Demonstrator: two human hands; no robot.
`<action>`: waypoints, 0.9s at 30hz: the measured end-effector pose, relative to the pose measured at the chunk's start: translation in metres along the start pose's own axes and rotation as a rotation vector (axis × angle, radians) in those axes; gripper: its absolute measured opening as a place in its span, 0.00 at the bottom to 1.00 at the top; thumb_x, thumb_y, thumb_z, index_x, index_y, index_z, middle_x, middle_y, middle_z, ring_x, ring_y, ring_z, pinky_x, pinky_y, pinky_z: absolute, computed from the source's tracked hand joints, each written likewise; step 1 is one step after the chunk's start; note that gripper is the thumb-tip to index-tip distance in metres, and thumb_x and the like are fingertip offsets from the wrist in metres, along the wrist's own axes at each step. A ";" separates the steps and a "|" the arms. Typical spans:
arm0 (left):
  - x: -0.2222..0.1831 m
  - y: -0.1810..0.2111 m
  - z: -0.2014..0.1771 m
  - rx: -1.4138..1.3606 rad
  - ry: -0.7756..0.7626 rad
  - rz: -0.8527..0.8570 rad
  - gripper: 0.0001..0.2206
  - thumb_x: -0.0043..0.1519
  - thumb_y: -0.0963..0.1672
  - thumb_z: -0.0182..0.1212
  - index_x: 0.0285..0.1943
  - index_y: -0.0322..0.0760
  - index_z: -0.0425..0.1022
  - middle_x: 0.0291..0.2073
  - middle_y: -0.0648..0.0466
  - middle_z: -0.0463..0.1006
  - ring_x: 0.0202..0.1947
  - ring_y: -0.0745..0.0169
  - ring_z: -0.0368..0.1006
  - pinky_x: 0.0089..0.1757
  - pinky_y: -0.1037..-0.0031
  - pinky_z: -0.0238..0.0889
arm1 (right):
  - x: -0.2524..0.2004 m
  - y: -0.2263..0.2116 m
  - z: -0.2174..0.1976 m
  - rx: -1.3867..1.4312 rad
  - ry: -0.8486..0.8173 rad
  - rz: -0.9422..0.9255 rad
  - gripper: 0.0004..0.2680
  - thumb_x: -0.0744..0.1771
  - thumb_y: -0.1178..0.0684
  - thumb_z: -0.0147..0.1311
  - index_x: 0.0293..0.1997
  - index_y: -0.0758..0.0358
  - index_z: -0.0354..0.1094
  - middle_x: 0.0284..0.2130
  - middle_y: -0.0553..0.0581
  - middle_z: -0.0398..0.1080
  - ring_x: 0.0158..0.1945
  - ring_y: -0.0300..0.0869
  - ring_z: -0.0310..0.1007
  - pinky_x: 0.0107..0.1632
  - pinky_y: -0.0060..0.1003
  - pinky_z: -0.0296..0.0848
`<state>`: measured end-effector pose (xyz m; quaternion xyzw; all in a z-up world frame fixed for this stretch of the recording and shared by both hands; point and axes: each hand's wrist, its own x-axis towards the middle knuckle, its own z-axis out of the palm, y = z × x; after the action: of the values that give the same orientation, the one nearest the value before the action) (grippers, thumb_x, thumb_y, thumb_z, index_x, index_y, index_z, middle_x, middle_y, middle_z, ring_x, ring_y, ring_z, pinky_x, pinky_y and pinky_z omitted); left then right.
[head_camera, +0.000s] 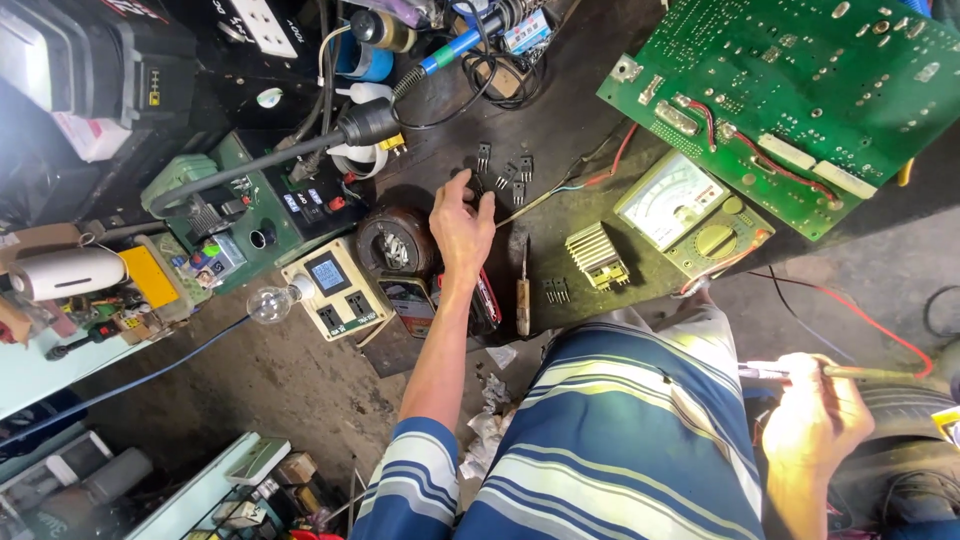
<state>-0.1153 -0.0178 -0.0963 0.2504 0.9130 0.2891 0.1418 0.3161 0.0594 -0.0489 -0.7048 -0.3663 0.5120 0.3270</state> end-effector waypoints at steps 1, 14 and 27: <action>0.000 -0.002 0.003 -0.001 0.002 -0.002 0.19 0.59 0.43 0.67 0.59 0.35 0.76 0.38 0.48 0.78 0.23 0.63 0.69 0.37 0.67 0.71 | 0.000 -0.001 0.000 -0.002 -0.002 -0.002 0.03 0.71 0.58 0.56 0.45 0.64 0.74 0.32 0.52 0.71 0.32 0.32 0.67 0.38 0.23 0.65; 0.005 0.002 0.007 0.026 -0.081 0.059 0.12 0.59 0.39 0.61 0.51 0.33 0.73 0.37 0.50 0.76 0.37 0.54 0.74 0.43 0.63 0.69 | -0.001 -0.002 -0.002 -0.012 -0.009 -0.013 0.02 0.71 0.58 0.57 0.44 0.63 0.74 0.30 0.50 0.69 0.29 0.30 0.62 0.35 0.23 0.60; -0.088 0.076 -0.007 -1.337 -0.618 -0.334 0.22 0.52 0.33 0.74 0.56 0.30 0.78 0.45 0.48 0.82 0.42 0.63 0.79 0.48 0.74 0.77 | -0.002 -0.003 0.004 -0.007 -0.010 -0.008 0.02 0.71 0.59 0.57 0.45 0.65 0.73 0.30 0.51 0.71 0.26 0.28 0.60 0.31 0.21 0.57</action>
<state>-0.0164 -0.0143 -0.0357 0.0389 0.4876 0.6728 0.5550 0.3111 0.0599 -0.0466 -0.7020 -0.3723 0.5129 0.3249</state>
